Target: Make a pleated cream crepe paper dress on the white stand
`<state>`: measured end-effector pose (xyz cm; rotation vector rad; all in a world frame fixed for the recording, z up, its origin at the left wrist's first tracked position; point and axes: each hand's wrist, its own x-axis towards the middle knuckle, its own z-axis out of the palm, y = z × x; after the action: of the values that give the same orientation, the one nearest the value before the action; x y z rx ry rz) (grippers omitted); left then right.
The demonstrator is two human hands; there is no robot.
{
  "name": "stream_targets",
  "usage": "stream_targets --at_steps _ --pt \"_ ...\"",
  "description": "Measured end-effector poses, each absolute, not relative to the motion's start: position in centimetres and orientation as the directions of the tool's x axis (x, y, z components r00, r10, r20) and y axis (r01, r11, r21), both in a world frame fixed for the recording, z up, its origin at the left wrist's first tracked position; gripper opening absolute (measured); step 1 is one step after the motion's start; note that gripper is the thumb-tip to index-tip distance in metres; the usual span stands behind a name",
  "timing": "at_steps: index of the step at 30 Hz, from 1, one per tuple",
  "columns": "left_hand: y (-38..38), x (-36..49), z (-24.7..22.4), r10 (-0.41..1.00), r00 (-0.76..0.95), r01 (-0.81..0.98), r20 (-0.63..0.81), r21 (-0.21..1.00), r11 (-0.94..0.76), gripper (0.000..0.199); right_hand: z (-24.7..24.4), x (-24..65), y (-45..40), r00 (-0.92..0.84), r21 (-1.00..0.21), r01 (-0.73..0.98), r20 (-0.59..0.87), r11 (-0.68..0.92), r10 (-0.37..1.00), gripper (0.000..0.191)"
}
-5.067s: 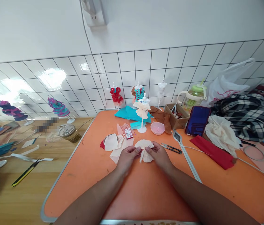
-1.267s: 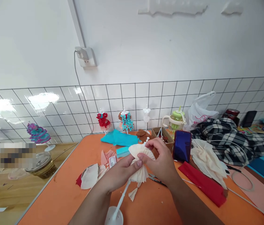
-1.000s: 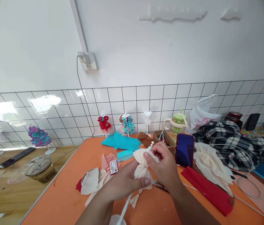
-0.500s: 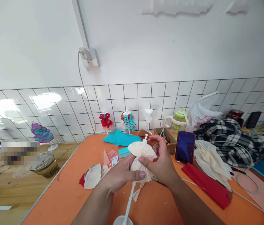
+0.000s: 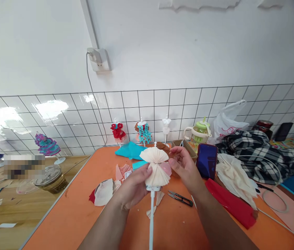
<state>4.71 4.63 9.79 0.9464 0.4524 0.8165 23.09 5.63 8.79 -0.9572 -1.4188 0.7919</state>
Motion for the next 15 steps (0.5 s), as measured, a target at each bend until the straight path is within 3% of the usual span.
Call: stream_targets --at_steps 6,15 --pt "5.4 3.7 10.1 0.847 0.531 -0.427 0.006 0.866 0.262 0.031 8.4 22.5 5.5 -0.211 -0.942 0.186 0.241 0.281 0.947 0.031" --pt "5.4 3.4 10.0 0.807 0.591 -0.471 0.017 0.819 0.328 0.039 7.4 21.8 6.3 -0.206 -0.953 0.192 0.195 0.235 0.959 0.032"
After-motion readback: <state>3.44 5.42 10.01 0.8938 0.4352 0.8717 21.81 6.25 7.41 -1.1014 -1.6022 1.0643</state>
